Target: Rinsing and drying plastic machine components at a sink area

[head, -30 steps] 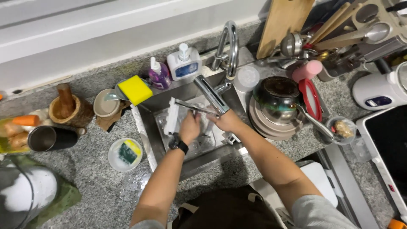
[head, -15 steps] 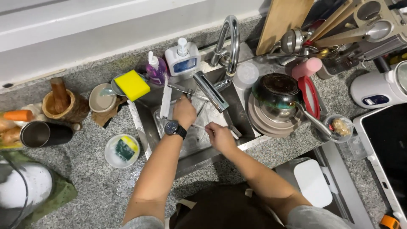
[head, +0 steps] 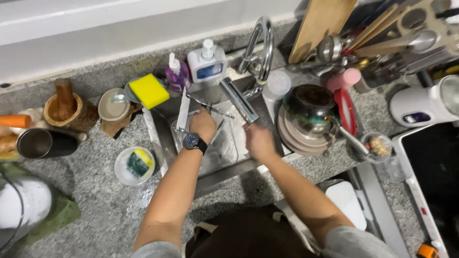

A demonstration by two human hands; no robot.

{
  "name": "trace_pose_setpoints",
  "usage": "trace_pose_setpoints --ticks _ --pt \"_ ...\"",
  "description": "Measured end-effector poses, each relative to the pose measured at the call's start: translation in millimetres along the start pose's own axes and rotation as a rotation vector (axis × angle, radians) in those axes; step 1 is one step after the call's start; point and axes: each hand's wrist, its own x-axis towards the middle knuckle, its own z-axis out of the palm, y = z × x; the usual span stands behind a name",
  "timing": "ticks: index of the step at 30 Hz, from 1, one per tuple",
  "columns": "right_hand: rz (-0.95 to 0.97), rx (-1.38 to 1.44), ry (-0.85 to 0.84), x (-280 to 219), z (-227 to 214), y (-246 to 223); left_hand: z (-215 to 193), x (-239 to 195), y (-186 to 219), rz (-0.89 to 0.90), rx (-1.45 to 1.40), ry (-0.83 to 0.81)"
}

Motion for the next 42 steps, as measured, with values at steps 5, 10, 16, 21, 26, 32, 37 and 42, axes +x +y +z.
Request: trace_pose_setpoints --ticks 5,10,16,21,26,32,37,42 --pt "-0.159 -0.027 -0.201 -20 10 -19 -10 -3 12 0.033 0.013 -0.006" --pt "-0.091 -0.102 -0.101 1 -34 5 8 14 -4 0.020 0.076 0.038" --pt "-0.092 0.033 -0.075 -1 -19 0 7 27 -12 -0.021 0.170 -0.008" --pt "-0.044 0.113 0.029 1 -24 9 -32 0 -9 -0.096 0.205 -0.054" --pt "-0.008 0.258 0.091 -1 -11 8 -55 -50 -8 0.010 -0.364 -0.092" --pt "0.157 0.485 0.009 -28 -49 -9 -2 -40 -31 0.028 -0.724 -0.042" --pt "0.210 0.447 -0.012 -23 -59 -11 50 -32 -37 0.066 -0.817 0.011" --pt "0.255 0.396 -0.101 -30 -57 10 121 16 -76 0.120 -0.826 0.069"
